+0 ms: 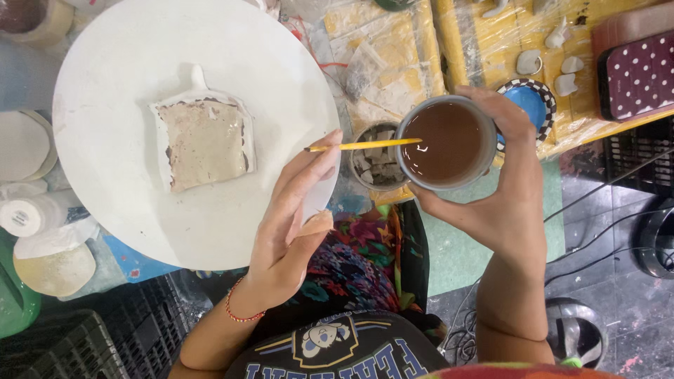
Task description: The person mixes pieces of clay in a small container using a wooden stick.
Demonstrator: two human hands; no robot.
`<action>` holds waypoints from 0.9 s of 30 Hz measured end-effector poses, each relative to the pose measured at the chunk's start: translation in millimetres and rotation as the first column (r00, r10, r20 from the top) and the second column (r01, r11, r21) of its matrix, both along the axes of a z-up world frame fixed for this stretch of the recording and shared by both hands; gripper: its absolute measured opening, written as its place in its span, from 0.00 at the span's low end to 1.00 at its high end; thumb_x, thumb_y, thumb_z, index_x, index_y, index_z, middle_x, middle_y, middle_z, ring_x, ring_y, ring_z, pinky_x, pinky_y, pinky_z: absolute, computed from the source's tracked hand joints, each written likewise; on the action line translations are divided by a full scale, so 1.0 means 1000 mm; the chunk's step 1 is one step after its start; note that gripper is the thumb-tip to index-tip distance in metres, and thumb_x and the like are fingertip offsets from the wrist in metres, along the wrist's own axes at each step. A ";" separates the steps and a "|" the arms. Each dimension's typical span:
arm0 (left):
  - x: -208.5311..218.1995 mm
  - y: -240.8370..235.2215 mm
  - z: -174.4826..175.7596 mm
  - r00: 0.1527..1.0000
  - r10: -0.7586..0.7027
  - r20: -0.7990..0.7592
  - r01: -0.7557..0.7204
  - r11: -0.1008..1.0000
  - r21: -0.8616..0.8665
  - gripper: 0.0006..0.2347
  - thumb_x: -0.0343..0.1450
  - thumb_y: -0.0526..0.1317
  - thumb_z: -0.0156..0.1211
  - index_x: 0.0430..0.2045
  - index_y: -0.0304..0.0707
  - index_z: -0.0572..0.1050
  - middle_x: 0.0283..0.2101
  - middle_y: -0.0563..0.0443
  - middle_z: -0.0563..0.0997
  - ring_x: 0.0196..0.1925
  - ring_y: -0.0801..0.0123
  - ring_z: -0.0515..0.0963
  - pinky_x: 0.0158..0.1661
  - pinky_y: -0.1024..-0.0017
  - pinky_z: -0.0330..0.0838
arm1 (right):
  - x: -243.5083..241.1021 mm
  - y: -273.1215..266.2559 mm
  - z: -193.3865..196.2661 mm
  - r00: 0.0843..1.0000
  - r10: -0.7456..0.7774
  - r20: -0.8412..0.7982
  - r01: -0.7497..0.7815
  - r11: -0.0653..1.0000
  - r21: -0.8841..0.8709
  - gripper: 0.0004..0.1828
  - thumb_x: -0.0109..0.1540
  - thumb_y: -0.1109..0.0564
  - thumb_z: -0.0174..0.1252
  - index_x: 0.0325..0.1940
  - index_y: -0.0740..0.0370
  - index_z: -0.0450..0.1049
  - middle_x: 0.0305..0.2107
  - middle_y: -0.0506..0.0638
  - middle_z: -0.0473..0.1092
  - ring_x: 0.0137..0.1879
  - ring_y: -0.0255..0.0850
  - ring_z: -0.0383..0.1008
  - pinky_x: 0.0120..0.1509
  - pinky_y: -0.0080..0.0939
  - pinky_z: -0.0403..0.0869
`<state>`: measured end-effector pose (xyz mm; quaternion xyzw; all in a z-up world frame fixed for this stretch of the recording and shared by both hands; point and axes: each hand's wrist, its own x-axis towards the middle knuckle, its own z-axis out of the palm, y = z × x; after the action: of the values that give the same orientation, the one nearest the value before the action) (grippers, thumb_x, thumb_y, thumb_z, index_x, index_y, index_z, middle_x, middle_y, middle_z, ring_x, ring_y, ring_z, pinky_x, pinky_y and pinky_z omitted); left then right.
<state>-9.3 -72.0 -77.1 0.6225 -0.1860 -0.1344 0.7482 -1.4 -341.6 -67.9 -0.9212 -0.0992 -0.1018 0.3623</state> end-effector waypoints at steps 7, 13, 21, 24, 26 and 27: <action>-0.001 0.000 0.007 1.000 -0.026 -0.006 0.026 0.999 0.038 0.21 0.81 0.30 0.47 0.73 0.31 0.57 0.78 0.40 0.56 0.80 0.58 0.52 0.79 0.60 0.45 | 0.003 0.003 0.004 1.000 0.018 0.007 -0.018 0.998 0.053 0.49 0.54 0.55 0.81 0.70 0.63 0.57 0.65 0.57 0.64 0.72 0.50 0.66 0.78 0.48 0.67; 0.000 0.001 0.010 0.999 -0.026 0.036 0.021 0.992 0.123 0.22 0.81 0.32 0.48 0.72 0.30 0.57 0.77 0.40 0.57 0.82 0.57 0.55 0.80 0.61 0.49 | 0.009 0.013 0.015 0.995 0.091 0.035 -0.091 0.996 0.005 0.52 0.47 0.58 0.80 0.68 0.65 0.57 0.63 0.61 0.64 0.72 0.57 0.65 0.77 0.56 0.65; -0.001 0.002 0.007 0.999 -0.026 0.045 0.019 0.989 0.147 0.21 0.83 0.34 0.50 0.72 0.31 0.57 0.77 0.41 0.57 0.81 0.57 0.56 0.81 0.62 0.50 | 0.003 0.020 0.012 0.996 0.087 0.031 -0.084 0.994 -0.074 0.52 0.51 0.60 0.81 0.72 0.62 0.57 0.67 0.60 0.63 0.71 0.57 0.65 0.76 0.54 0.67; 0.000 0.002 0.005 0.999 -0.026 0.024 0.022 0.992 0.127 0.21 0.82 0.34 0.50 0.72 0.31 0.57 0.77 0.41 0.57 0.81 0.57 0.55 0.81 0.62 0.49 | 0.004 0.022 0.011 0.993 0.105 0.047 -0.099 0.988 -0.117 0.52 0.51 0.60 0.80 0.72 0.62 0.57 0.67 0.60 0.62 0.73 0.58 0.65 0.76 0.57 0.66; 0.000 0.002 0.004 1.000 -0.025 0.011 0.024 0.994 0.105 0.21 0.82 0.33 0.49 0.72 0.30 0.57 0.77 0.41 0.57 0.82 0.57 0.55 0.80 0.62 0.49 | 0.004 0.024 0.012 0.993 0.107 0.047 -0.101 0.987 -0.122 0.51 0.52 0.60 0.80 0.72 0.62 0.57 0.67 0.59 0.62 0.72 0.57 0.64 0.77 0.57 0.66; 0.001 0.002 0.004 1.000 -0.025 0.012 0.024 0.995 0.098 0.21 0.82 0.33 0.49 0.72 0.30 0.57 0.77 0.41 0.57 0.82 0.58 0.55 0.80 0.62 0.49 | 0.003 0.025 0.013 0.993 0.108 0.046 -0.102 0.987 -0.125 0.51 0.53 0.60 0.80 0.72 0.62 0.57 0.67 0.59 0.62 0.71 0.56 0.64 0.77 0.57 0.66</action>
<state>-8.7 -69.5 -73.3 0.6568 -0.1915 -0.1484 0.7140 2.0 -316.6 -55.3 -0.9321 -0.1633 -0.1005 0.3073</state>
